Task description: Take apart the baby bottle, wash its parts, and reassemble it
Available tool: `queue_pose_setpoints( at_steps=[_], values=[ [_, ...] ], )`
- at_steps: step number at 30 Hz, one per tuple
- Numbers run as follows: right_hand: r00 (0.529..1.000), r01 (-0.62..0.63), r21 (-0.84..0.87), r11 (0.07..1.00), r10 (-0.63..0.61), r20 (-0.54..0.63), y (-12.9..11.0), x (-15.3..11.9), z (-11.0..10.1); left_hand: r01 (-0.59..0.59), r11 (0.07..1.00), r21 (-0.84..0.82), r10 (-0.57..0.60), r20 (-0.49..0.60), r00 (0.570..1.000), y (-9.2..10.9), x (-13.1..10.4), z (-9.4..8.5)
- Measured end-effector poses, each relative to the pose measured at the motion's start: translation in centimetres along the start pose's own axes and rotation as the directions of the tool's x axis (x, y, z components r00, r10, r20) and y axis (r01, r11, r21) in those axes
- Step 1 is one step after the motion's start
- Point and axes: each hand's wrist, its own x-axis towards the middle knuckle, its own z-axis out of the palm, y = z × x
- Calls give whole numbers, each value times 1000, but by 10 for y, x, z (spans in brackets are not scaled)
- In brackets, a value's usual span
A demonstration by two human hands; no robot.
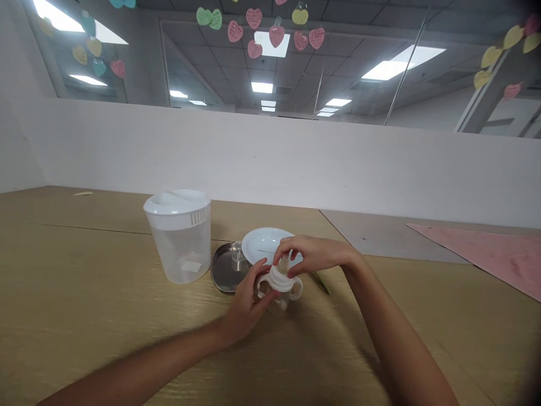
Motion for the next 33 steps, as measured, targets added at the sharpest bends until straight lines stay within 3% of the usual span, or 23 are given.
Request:
queue_pose_setpoints(
  at_steps=[5, 10, 15, 20, 27, 33],
  values=[
    [999, -17, -3, 1000, 17, -52, 0, 3, -1, 32, 999, 30, -32, 3, 999, 5, 0, 0],
    [979, -174, -8, 985, 172, -107, -4, 5, 4, 69, 990, 122, -74, 35, 997, 10, 2, -2],
    [960, -272, -10, 962, 271, -75, -7, 7, 9, 69, 997, 47, -71, 37, 997, 4, 2, 0],
    [975, -201, -93, 975, 191, -111, -10, 7, 7, 88, 994, 58, -91, 44, 995, 10, 1, 0],
    [997, -3, -115, 993, -6, -77, -8, 7, 5, 7, 998, 70, -11, 61, 998, 7, 0, 0],
    [991, -40, -154, 987, 20, -129, -7, 10, 9, 8, 999, 50, -11, 60, 998, 2, 1, 1]
  ],
)
